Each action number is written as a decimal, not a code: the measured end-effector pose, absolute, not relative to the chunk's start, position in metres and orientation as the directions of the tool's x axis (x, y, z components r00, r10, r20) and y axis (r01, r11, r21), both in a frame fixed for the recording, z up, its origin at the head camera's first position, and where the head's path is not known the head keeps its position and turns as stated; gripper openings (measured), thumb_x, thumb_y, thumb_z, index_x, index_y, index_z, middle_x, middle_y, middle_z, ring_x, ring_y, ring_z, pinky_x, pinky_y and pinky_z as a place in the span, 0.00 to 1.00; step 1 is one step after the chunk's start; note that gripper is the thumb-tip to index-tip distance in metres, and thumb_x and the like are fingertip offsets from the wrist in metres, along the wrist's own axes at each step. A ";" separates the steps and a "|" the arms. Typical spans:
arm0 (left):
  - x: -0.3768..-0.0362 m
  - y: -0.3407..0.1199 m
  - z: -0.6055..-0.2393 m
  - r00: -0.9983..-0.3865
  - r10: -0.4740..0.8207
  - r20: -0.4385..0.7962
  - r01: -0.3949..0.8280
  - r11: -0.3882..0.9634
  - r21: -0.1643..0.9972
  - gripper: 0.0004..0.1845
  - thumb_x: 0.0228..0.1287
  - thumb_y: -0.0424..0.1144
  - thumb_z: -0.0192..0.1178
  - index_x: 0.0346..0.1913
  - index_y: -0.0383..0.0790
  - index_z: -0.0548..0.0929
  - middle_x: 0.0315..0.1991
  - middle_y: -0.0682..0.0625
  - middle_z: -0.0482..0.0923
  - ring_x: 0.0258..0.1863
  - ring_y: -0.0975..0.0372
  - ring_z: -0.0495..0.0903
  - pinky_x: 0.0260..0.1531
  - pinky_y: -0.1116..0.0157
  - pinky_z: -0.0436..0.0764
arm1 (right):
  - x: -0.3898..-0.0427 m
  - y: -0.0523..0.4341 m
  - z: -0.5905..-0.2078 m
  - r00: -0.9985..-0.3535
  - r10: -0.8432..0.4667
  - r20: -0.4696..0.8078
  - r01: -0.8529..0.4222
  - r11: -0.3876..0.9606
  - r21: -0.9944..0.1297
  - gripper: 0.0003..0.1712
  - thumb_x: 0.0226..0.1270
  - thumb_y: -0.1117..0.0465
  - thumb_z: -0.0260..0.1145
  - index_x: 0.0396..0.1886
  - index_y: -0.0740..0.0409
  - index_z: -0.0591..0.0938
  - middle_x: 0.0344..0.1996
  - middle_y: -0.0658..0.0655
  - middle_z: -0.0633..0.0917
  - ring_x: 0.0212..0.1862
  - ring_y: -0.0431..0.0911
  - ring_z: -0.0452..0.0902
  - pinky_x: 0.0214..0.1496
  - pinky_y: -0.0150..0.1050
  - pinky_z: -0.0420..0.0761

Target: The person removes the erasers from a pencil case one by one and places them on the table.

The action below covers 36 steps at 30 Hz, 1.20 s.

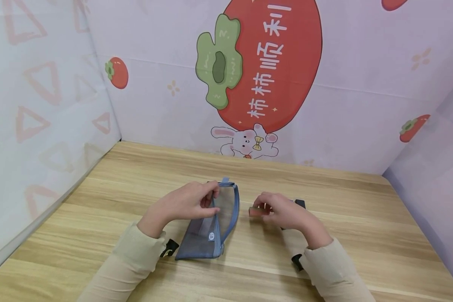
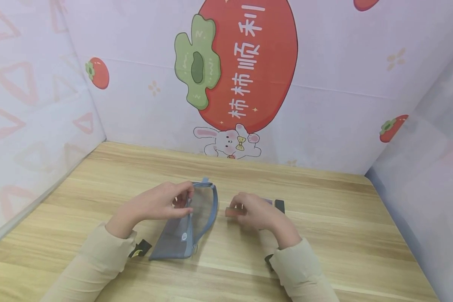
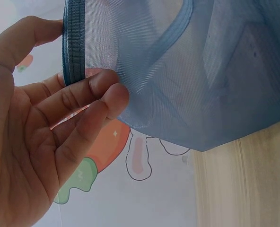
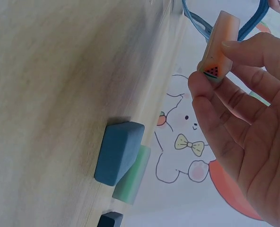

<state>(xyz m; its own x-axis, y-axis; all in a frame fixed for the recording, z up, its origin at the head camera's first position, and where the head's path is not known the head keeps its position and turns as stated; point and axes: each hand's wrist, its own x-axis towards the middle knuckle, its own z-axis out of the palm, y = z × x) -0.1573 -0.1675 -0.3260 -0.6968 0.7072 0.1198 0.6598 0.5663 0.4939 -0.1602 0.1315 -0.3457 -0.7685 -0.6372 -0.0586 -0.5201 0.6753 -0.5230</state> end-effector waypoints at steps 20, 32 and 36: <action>-0.159 -0.166 -0.328 -0.688 0.714 0.125 0.671 0.562 0.483 0.12 0.62 0.43 0.65 0.42 0.45 0.73 0.24 0.58 0.74 0.24 0.71 0.71 0.29 0.71 0.74 | -0.156 0.150 -0.346 -0.781 -0.624 -0.020 -0.527 0.676 -0.515 0.11 0.62 0.67 0.68 0.44 0.55 0.83 0.35 0.48 0.82 0.38 0.40 0.74 0.40 0.34 0.76; -0.159 -0.166 -0.329 -0.688 0.716 0.117 0.670 0.565 0.482 0.12 0.63 0.44 0.65 0.42 0.45 0.73 0.25 0.58 0.74 0.24 0.71 0.71 0.29 0.71 0.74 | -0.155 0.161 -0.345 -0.794 -0.608 -0.028 -0.503 0.681 -0.532 0.11 0.61 0.68 0.68 0.44 0.55 0.83 0.36 0.48 0.81 0.39 0.40 0.75 0.42 0.37 0.79; -0.159 -0.167 -0.328 -0.691 0.713 0.117 0.666 0.565 0.486 0.12 0.62 0.43 0.65 0.42 0.46 0.73 0.25 0.58 0.73 0.24 0.71 0.71 0.29 0.71 0.74 | -0.153 0.164 -0.345 -0.797 -0.604 -0.031 -0.496 0.682 -0.538 0.11 0.61 0.69 0.68 0.44 0.56 0.83 0.36 0.48 0.81 0.39 0.40 0.75 0.42 0.36 0.79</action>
